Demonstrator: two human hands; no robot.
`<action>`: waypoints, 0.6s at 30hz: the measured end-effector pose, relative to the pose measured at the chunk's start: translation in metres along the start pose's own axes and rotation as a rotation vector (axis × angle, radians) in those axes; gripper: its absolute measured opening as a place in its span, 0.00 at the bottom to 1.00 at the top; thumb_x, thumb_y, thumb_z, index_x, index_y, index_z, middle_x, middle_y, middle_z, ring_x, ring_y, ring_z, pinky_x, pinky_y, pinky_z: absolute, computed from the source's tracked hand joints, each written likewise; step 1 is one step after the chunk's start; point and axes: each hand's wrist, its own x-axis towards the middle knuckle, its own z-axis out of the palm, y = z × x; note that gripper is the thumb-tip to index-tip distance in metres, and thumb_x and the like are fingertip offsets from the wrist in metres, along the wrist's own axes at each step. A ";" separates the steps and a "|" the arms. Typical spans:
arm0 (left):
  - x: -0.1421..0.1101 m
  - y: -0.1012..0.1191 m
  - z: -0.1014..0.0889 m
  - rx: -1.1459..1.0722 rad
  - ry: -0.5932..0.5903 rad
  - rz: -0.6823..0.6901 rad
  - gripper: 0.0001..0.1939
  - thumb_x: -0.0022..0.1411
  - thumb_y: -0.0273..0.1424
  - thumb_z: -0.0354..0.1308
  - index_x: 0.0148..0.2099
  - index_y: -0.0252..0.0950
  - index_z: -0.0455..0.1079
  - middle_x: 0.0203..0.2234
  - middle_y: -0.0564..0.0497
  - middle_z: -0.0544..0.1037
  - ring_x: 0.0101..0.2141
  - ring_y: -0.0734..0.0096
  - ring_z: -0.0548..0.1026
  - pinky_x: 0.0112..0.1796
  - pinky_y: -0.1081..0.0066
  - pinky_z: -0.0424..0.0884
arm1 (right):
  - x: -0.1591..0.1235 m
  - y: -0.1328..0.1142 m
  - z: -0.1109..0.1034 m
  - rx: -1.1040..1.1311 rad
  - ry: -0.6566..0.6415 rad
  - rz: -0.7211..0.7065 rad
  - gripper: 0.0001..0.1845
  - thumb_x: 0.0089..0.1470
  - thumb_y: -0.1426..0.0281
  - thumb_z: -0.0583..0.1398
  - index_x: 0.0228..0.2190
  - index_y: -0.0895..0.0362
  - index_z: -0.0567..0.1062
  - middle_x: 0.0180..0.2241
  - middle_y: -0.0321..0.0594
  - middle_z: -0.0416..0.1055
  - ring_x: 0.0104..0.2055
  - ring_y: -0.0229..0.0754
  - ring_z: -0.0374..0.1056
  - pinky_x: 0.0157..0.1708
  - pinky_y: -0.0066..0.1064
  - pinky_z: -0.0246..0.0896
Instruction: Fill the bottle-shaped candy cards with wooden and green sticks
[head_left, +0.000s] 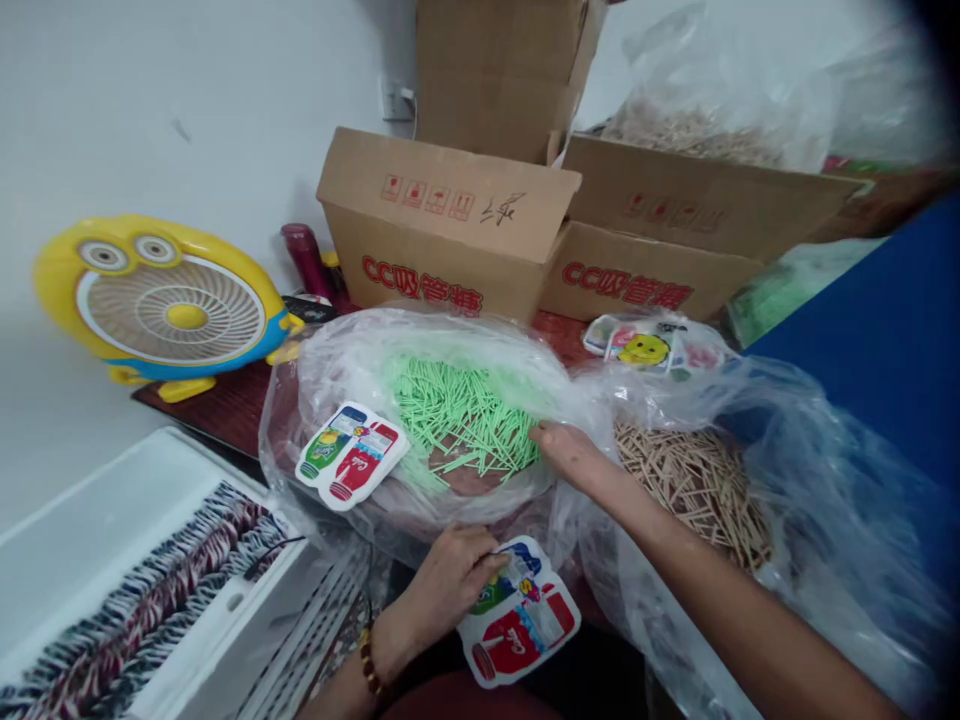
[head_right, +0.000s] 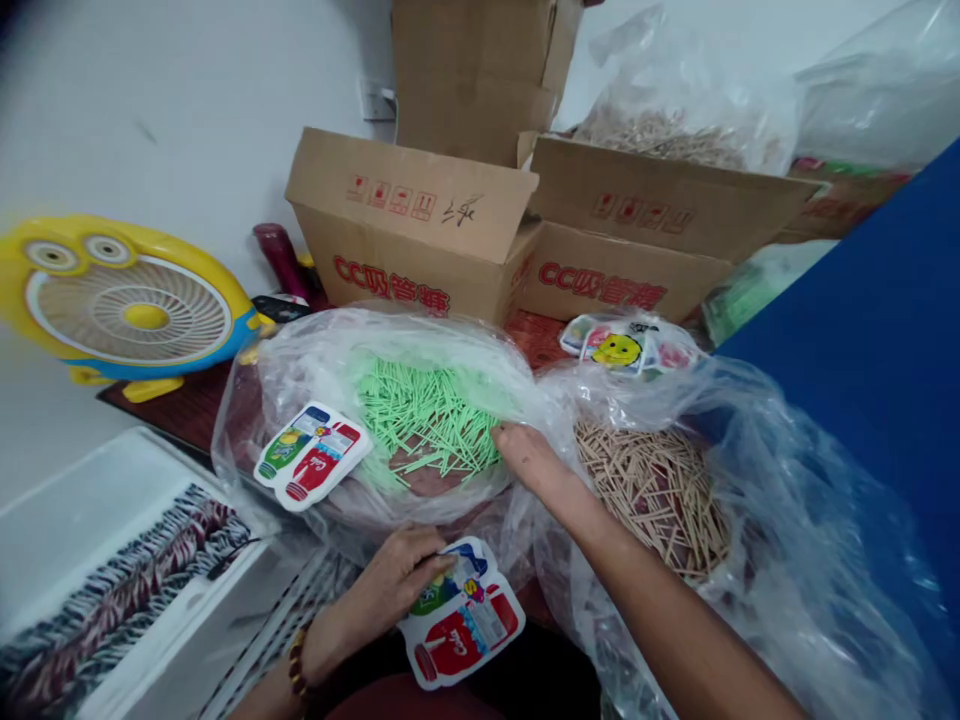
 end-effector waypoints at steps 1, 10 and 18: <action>0.000 -0.002 0.001 0.000 -0.007 -0.002 0.16 0.68 0.32 0.49 0.27 0.35 0.65 0.26 0.53 0.74 0.31 0.72 0.70 0.38 0.72 0.61 | 0.001 0.000 0.002 -0.015 -0.005 -0.014 0.12 0.57 0.80 0.53 0.40 0.62 0.73 0.37 0.49 0.73 0.39 0.46 0.72 0.34 0.29 0.61; -0.003 -0.004 0.003 -0.012 -0.029 -0.017 0.16 0.68 0.33 0.50 0.26 0.35 0.64 0.25 0.53 0.73 0.30 0.72 0.70 0.37 0.72 0.60 | 0.014 -0.003 0.009 -0.103 0.051 -0.124 0.11 0.59 0.76 0.52 0.37 0.61 0.75 0.44 0.52 0.68 0.46 0.51 0.65 0.36 0.34 0.63; -0.006 -0.002 0.002 -0.049 -0.004 0.001 0.16 0.68 0.32 0.50 0.26 0.35 0.64 0.25 0.53 0.72 0.30 0.73 0.69 0.37 0.72 0.60 | 0.025 0.003 0.021 0.014 0.109 -0.152 0.11 0.60 0.76 0.50 0.39 0.60 0.72 0.41 0.48 0.69 0.42 0.46 0.65 0.39 0.33 0.61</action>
